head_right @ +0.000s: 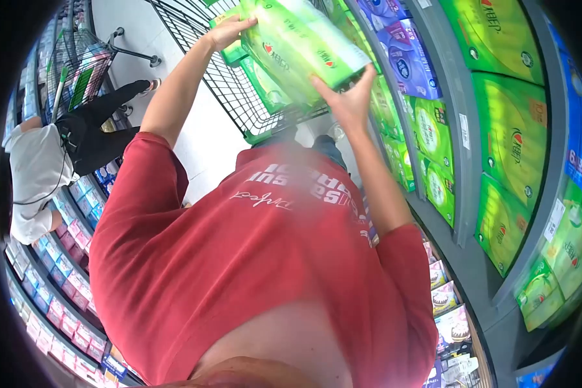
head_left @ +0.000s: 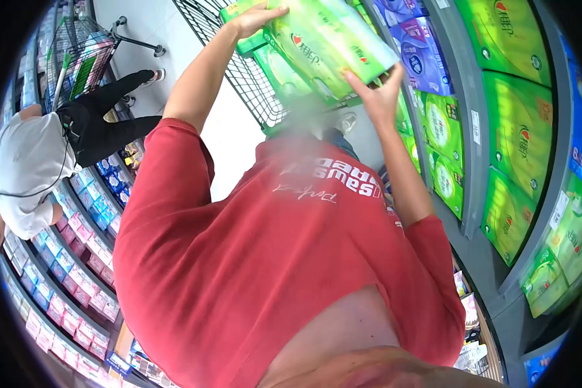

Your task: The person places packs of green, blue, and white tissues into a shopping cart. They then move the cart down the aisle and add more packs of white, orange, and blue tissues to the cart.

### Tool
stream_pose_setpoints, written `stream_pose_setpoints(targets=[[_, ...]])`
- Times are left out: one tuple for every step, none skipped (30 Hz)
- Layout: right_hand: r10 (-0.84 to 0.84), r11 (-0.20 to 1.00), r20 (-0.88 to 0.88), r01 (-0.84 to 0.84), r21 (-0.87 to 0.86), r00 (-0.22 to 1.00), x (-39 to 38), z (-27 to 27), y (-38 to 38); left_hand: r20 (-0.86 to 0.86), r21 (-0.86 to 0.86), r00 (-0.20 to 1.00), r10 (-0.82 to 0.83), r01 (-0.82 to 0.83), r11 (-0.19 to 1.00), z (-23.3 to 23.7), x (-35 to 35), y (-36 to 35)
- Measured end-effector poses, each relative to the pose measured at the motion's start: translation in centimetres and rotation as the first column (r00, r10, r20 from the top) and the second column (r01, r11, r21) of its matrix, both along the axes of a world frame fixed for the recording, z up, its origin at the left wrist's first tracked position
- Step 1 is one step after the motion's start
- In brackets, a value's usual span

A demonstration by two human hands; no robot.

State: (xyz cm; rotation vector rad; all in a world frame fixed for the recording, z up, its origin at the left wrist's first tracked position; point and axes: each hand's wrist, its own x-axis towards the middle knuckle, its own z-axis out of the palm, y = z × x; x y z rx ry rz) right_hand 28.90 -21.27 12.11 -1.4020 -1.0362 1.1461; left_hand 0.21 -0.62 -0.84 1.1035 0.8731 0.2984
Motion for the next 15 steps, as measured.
stream_pose_setpoints(targets=[[-0.037,0.999,0.149,0.034,0.025,0.988,-0.1,-1.5,0.0,-0.073,-0.016,0.995,0.071,-0.073,0.997,-0.4,0.3,-0.5],[-0.029,0.999,0.146,0.033,-0.021,0.989,-2.6,-4.1,0.9,-0.081,-0.061,0.994,0.069,-0.074,0.995,-1.4,-1.4,-0.8],[-0.050,0.998,0.335,0.061,-0.023,0.941,-2.9,-5.5,1.4,-0.135,-0.071,0.981,0.141,-0.151,0.986,-0.4,0.0,-1.5],[-0.063,0.996,0.508,0.086,-0.022,0.859,-3.4,-6.5,1.7,-0.195,-0.078,0.958,0.210,-0.229,0.970,-0.1,0.9,-1.7],[-0.052,0.998,0.571,0.068,-0.006,0.819,-4.1,-7.2,2.3,-0.129,-0.124,0.956,0.262,-0.278,0.953,-1.1,0.9,-1.2],[-0.047,0.998,0.577,0.067,-0.014,0.816,-4.3,-7.9,2.7,-0.125,-0.134,0.957,0.261,-0.277,0.951,-2.3,1.5,-0.7],[-0.032,0.998,0.596,0.053,-0.018,0.802,-4.5,-8.6,2.9,-0.120,-0.173,0.921,0.372,-0.388,0.905,-3.5,2.2,-0.5],[-0.016,0.999,0.616,0.040,-0.026,0.788,-4.7,-9.4,2.9,-0.124,-0.215,0.871,0.475,-0.491,0.844,-4.6,2.8,-0.5],[-0.003,0.999,0.666,0.032,-0.031,0.746,-4.8,-10.1,3.0,-0.150,-0.185,0.845,0.514,-0.534,0.825,-5.6,3.3,-0.2],[0.006,0.998,0.670,0.035,-0.048,0.743,-5.0,-10.7,3.0,-0.155,-0.201,0.847,0.508,-0.531,0.823,-6.4,3.9,0.2],[0.010,0.997,0.715,0.049,-0.061,0.699,-5.1,-11.3,2.8,-0.139,-0.210,0.841,0.522,-0.541,0.815,-7.0,4.6,0.6],[0.014,0.996,0.758,0.060,-0.070,0.652,-5.2,-11.9,2.8,-0.122,-0.218,0.834,0.538,-0.551,0.805,-7.0,5.3,1.0],[0.025,0.995,0.761,0.060,-0.085,0.648,-5.2,-12.5,2.6,-0.090,-0.258,0.822,0.563,-0.565,0.784,-6.6,5.9,1.1],[0.014,0.995,0.796,0.067,-0.068,0.605,-5.3,-13.1,2.5,-0.095,-0.271,0.822,0.562,-0.564,0.780,-6.8,6.2,1.4],[0.001,0.996,0.828,0.072,-0.050,0.561,-5.4,-13.8,2.4,-0.034,-0.234,0.860,0.510,-0.502,0.832,-7.2,6.3,1.8]])
